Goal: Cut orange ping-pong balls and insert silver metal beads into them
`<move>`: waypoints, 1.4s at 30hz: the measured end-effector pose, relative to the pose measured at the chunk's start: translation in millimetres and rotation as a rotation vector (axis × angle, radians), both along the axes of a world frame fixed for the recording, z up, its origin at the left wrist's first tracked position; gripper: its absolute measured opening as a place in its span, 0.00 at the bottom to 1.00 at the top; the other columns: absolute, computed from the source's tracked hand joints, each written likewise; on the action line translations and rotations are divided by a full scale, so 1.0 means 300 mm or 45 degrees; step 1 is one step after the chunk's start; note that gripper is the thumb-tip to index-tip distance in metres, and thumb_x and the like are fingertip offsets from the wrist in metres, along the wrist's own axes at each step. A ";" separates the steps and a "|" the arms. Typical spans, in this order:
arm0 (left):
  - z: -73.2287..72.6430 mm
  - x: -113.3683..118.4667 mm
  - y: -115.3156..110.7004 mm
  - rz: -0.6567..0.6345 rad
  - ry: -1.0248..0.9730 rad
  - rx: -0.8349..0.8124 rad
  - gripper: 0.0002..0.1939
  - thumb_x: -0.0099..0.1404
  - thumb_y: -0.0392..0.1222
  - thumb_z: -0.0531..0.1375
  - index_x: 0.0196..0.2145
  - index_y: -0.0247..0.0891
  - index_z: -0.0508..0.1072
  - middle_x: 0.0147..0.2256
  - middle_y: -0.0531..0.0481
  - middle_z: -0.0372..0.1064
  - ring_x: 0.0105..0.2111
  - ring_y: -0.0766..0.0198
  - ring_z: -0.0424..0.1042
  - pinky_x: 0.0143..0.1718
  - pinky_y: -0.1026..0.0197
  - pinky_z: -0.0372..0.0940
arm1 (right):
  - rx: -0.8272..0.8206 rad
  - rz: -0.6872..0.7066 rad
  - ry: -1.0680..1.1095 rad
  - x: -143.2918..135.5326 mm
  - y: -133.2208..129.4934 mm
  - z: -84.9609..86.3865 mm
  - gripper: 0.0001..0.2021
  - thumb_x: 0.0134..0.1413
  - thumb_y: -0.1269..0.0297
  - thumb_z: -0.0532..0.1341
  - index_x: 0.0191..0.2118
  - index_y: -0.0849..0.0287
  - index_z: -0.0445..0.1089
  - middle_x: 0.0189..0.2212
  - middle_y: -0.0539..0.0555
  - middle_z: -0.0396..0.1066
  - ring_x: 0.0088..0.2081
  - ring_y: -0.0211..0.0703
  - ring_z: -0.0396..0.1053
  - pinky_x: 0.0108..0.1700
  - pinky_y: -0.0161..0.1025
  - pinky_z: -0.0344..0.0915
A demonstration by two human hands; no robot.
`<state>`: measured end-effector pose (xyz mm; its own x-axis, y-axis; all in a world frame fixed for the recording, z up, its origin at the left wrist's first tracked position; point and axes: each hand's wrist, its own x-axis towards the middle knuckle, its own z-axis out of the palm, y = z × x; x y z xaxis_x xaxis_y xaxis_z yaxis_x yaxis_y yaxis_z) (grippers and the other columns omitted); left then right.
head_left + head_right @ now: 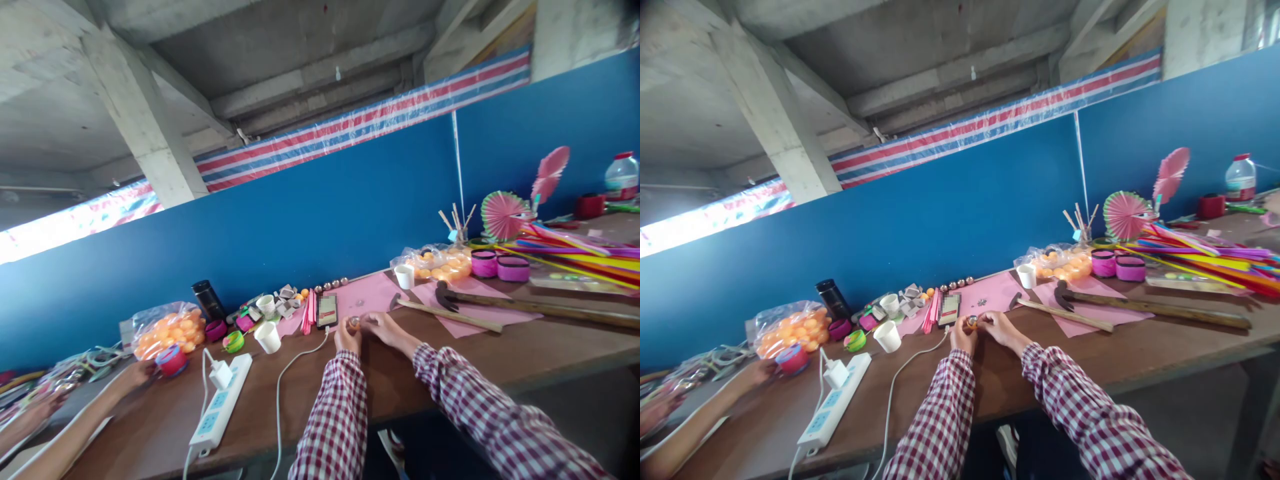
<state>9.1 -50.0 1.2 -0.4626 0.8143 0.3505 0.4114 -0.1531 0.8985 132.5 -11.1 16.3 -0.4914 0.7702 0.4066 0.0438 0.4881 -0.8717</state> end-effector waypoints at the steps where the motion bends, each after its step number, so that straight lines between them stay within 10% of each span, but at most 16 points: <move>1: 0.002 0.001 -0.002 0.001 0.001 0.002 0.16 0.44 0.25 0.58 0.33 0.36 0.68 0.29 0.50 0.71 0.30 0.66 0.71 0.33 0.65 0.66 | -0.001 0.001 -0.001 0.000 0.000 0.000 0.14 0.46 0.57 0.57 0.30 0.64 0.71 0.26 0.54 0.72 0.27 0.39 0.66 0.34 0.37 0.64; 42: -0.006 -0.007 0.006 0.024 0.029 -0.029 0.17 0.44 0.24 0.57 0.34 0.34 0.69 0.30 0.48 0.71 0.30 0.66 0.71 0.32 0.66 0.65 | 0.057 -0.009 -0.125 0.002 0.007 -0.020 0.14 0.48 0.59 0.55 0.33 0.64 0.72 0.27 0.55 0.72 0.28 0.41 0.66 0.33 0.35 0.62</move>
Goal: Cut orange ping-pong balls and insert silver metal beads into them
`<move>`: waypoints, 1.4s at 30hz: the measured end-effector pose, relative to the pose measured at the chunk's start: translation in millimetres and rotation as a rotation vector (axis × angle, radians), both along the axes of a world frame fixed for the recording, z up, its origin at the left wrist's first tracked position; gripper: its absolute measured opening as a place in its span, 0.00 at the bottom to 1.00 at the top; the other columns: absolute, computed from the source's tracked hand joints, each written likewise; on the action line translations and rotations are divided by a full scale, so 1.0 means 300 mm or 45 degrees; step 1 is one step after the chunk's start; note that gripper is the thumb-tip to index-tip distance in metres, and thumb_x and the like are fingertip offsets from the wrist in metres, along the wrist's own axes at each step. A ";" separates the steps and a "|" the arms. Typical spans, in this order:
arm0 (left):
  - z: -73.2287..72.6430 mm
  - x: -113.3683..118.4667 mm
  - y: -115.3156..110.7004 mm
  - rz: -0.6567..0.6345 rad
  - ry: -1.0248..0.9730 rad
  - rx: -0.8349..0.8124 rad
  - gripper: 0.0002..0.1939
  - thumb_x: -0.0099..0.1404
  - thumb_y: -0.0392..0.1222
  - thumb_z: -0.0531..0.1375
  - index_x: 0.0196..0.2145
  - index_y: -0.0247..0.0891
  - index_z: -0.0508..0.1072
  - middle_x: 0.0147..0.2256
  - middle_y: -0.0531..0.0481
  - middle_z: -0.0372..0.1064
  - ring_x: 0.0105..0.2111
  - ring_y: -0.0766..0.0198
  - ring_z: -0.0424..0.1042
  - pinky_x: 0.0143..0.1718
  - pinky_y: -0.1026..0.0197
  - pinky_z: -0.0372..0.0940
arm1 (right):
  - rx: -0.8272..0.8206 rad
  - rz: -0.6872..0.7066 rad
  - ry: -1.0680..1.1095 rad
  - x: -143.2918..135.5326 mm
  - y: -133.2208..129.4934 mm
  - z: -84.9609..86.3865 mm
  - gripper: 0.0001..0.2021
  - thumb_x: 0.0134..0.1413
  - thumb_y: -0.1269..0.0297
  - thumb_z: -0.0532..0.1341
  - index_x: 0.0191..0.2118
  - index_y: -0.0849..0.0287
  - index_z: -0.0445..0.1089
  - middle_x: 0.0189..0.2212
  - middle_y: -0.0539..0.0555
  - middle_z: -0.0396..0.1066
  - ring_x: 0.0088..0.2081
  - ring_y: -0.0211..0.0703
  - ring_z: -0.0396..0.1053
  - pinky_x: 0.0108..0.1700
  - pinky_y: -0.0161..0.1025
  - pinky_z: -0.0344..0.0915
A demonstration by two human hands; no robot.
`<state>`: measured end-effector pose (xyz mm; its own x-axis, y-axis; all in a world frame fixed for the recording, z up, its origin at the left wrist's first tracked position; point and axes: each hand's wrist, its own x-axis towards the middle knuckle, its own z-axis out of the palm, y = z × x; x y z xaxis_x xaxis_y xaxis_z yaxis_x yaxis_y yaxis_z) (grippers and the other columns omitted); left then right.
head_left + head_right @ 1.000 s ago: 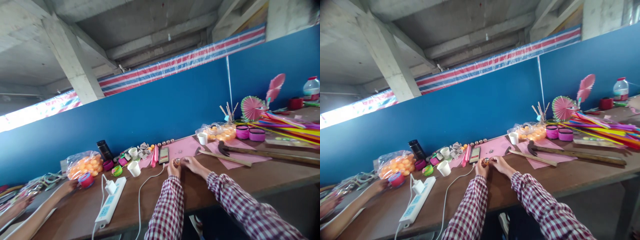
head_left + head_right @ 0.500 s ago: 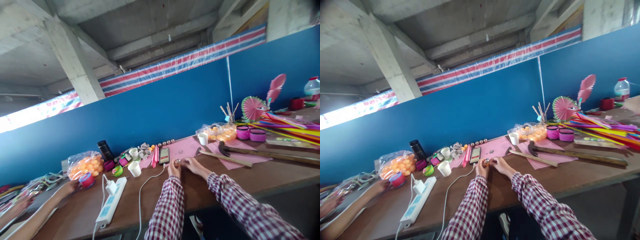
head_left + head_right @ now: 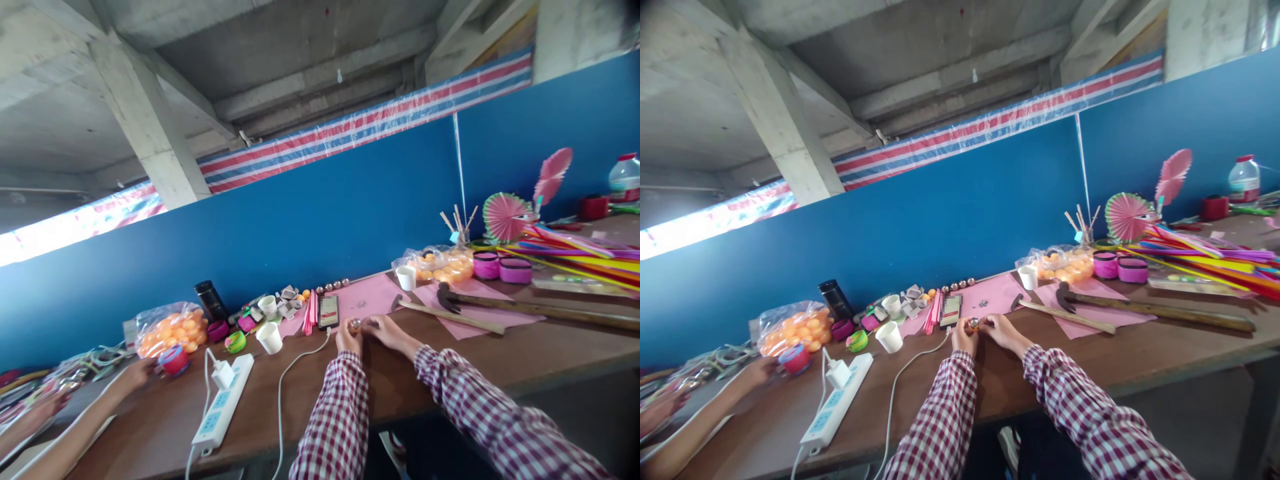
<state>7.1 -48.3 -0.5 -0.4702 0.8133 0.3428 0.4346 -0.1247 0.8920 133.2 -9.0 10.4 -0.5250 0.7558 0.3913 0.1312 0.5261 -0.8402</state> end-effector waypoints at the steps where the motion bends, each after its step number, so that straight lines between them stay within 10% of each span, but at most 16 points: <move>1: 0.000 0.000 0.000 -0.003 0.000 -0.001 0.17 0.44 0.24 0.57 0.34 0.34 0.69 0.30 0.48 0.71 0.30 0.66 0.71 0.32 0.66 0.65 | 0.001 0.001 -0.002 0.000 0.000 -0.001 0.14 0.48 0.59 0.55 0.33 0.64 0.72 0.27 0.55 0.72 0.28 0.40 0.66 0.33 0.35 0.62; 42: 0.015 0.021 -0.011 0.087 0.088 -0.060 0.17 0.42 0.22 0.56 0.31 0.35 0.70 0.28 0.50 0.71 0.29 0.65 0.70 0.30 0.66 0.63 | 0.091 -0.070 -0.079 -0.004 0.017 -0.021 0.13 0.46 0.58 0.57 0.31 0.64 0.72 0.27 0.55 0.73 0.28 0.41 0.68 0.31 0.34 0.61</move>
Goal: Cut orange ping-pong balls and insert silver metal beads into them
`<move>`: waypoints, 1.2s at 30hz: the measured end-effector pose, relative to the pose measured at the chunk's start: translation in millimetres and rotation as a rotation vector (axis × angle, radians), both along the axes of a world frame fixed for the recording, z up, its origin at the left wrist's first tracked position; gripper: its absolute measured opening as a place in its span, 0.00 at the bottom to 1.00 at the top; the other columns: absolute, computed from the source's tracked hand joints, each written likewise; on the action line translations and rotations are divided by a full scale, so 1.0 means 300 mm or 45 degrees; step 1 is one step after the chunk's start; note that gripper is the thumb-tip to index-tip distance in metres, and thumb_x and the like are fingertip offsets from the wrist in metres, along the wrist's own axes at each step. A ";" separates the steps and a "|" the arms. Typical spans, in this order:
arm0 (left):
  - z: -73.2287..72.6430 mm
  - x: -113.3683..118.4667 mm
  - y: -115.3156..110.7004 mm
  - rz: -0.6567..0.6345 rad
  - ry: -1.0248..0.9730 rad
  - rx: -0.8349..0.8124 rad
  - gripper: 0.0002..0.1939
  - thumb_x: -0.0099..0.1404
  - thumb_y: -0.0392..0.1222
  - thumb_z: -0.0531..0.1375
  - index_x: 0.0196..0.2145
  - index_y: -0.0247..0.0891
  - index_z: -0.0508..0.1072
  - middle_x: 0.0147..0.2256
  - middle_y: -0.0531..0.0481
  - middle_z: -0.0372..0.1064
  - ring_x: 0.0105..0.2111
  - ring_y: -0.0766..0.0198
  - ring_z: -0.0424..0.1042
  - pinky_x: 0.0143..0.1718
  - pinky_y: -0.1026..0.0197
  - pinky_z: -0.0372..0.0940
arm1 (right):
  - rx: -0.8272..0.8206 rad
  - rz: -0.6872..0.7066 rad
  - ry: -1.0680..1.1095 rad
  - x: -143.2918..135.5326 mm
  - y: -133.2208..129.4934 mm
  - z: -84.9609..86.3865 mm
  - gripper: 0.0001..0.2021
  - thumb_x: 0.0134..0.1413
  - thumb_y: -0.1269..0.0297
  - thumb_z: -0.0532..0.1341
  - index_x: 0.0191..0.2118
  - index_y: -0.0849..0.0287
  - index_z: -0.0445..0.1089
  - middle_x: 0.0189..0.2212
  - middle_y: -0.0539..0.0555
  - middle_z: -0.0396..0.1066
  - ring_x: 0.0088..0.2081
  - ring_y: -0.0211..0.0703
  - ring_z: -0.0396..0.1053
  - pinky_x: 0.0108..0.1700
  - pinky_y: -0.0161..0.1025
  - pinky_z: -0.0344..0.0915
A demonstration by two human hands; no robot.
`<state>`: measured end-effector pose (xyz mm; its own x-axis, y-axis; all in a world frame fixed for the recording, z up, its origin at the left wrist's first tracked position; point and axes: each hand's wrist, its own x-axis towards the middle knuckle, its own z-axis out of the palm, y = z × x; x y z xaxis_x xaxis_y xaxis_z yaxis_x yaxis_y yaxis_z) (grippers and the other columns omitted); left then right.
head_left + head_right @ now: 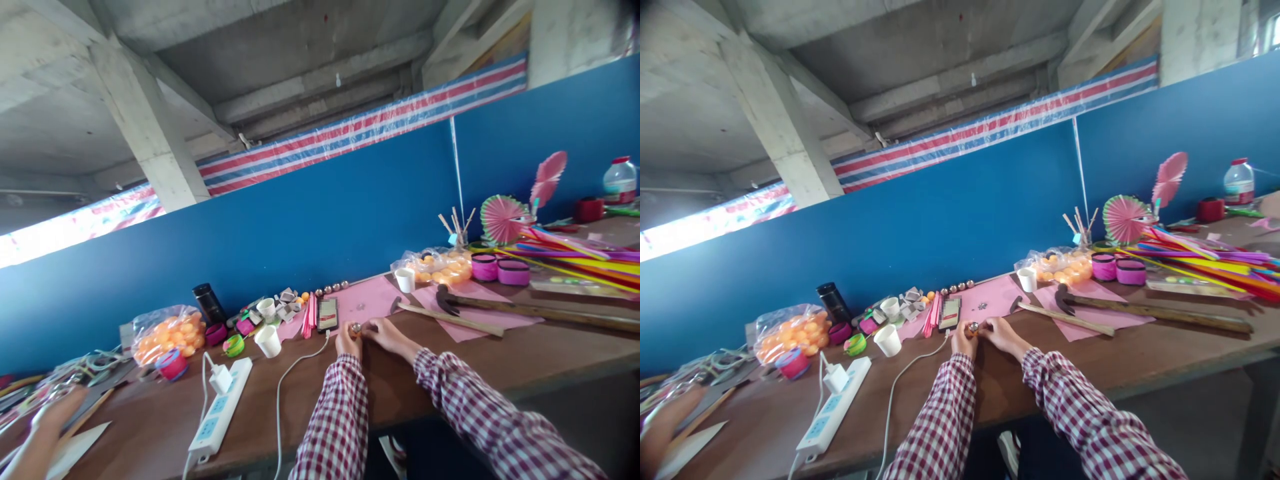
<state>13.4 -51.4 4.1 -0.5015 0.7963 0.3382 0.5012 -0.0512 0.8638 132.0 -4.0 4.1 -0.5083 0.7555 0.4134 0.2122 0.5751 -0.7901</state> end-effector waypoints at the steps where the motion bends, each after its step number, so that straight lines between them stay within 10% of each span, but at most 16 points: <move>1: -0.001 -0.001 0.000 0.000 0.000 0.001 0.17 0.42 0.22 0.56 0.31 0.35 0.70 0.28 0.50 0.71 0.29 0.65 0.70 0.31 0.66 0.63 | 0.000 -0.002 0.003 -0.001 0.000 0.000 0.13 0.46 0.58 0.57 0.31 0.64 0.72 0.27 0.55 0.73 0.28 0.42 0.68 0.31 0.34 0.61; 36: 0.009 0.001 -0.008 -0.028 -0.011 -0.020 0.15 0.44 0.23 0.57 0.30 0.37 0.70 0.26 0.51 0.71 0.27 0.66 0.70 0.29 0.68 0.63 | -0.050 0.033 0.099 -0.003 -0.001 0.002 0.16 0.45 0.62 0.59 0.41 0.63 0.69 0.39 0.59 0.72 0.40 0.48 0.69 0.43 0.42 0.63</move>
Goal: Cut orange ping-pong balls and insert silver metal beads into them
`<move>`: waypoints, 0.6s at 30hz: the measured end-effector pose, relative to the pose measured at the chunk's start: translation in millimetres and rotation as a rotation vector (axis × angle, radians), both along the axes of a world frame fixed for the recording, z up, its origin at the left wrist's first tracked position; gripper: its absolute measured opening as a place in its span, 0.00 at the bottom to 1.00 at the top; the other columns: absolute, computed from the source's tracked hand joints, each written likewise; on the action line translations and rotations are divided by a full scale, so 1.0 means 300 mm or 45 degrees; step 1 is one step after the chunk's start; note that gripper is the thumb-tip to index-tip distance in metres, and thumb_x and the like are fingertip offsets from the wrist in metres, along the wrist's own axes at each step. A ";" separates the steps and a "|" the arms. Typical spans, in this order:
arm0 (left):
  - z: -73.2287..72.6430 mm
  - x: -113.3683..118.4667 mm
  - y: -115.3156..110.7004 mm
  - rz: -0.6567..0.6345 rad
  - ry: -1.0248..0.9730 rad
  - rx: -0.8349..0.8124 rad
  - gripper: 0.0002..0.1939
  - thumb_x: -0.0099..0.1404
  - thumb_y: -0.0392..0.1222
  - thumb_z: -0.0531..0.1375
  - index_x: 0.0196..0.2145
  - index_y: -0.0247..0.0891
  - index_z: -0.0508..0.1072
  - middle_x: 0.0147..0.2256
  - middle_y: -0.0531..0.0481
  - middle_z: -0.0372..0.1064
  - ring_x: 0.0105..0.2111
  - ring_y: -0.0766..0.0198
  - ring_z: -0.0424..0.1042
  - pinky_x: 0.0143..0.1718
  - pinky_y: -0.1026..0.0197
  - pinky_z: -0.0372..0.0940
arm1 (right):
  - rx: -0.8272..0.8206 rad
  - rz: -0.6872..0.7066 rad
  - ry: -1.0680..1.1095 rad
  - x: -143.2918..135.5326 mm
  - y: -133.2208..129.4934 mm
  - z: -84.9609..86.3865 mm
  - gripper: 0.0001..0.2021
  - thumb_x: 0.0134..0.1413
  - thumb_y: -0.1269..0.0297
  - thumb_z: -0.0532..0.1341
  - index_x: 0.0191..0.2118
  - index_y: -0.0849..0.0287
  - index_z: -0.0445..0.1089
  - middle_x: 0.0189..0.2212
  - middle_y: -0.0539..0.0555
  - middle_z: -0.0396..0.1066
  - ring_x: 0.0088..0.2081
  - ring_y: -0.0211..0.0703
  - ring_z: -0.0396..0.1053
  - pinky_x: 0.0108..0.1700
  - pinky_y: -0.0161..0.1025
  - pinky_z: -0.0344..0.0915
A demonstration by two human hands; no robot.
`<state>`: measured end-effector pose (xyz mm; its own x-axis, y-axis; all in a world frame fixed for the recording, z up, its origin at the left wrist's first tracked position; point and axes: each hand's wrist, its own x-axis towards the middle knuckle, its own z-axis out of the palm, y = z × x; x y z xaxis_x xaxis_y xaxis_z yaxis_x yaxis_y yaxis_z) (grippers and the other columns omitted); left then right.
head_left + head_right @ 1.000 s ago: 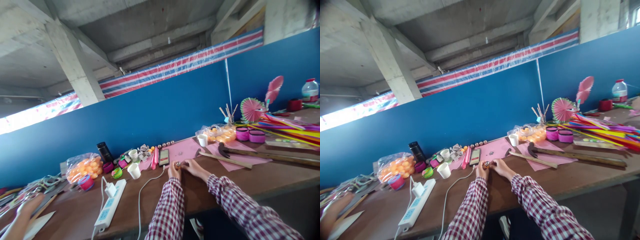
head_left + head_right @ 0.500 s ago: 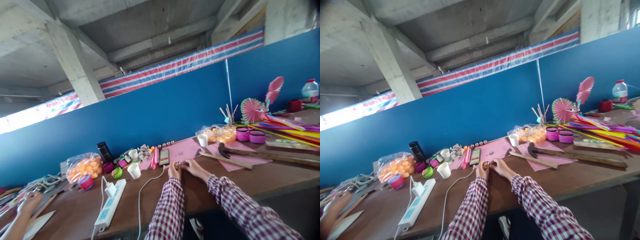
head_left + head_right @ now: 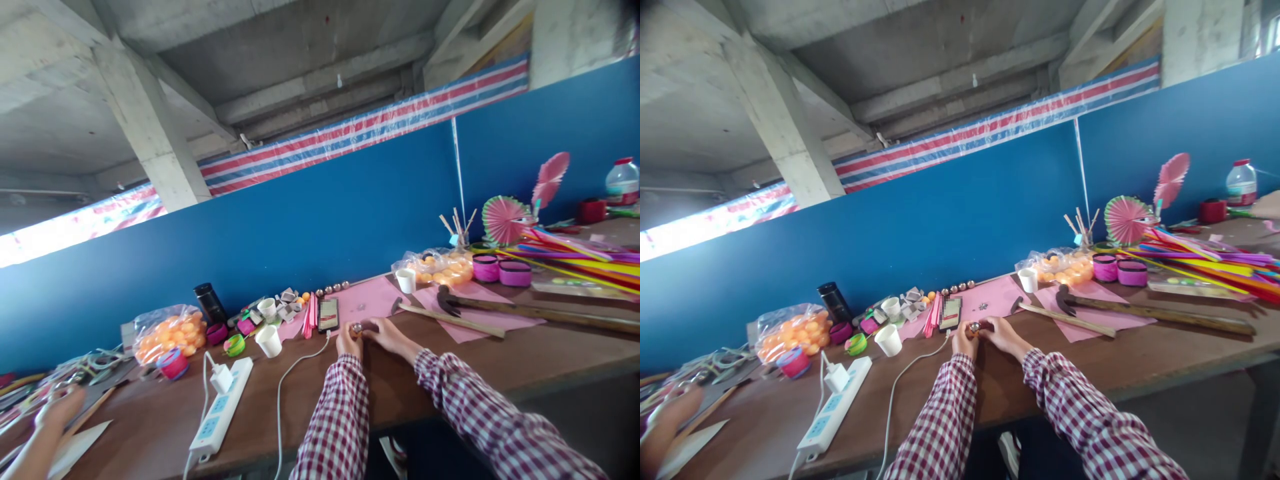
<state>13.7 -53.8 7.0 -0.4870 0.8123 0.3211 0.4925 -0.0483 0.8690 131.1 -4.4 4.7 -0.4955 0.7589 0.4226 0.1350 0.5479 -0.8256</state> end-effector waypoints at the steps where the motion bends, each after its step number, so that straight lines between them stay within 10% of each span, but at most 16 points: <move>1: 0.002 0.000 -0.002 0.002 0.007 0.001 0.15 0.44 0.23 0.57 0.30 0.37 0.70 0.26 0.51 0.71 0.27 0.66 0.70 0.29 0.67 0.63 | 0.019 0.003 -0.009 0.003 -0.003 0.004 0.16 0.45 0.61 0.59 0.41 0.63 0.70 0.38 0.59 0.72 0.39 0.48 0.69 0.43 0.42 0.63; 18: 0.002 -0.010 -0.004 -0.025 0.057 -0.019 0.16 0.45 0.25 0.57 0.33 0.37 0.71 0.28 0.50 0.71 0.29 0.65 0.71 0.32 0.66 0.64 | 0.059 -0.014 -0.042 0.009 -0.013 0.011 0.16 0.46 0.60 0.58 0.41 0.61 0.71 0.38 0.58 0.72 0.39 0.48 0.70 0.41 0.41 0.63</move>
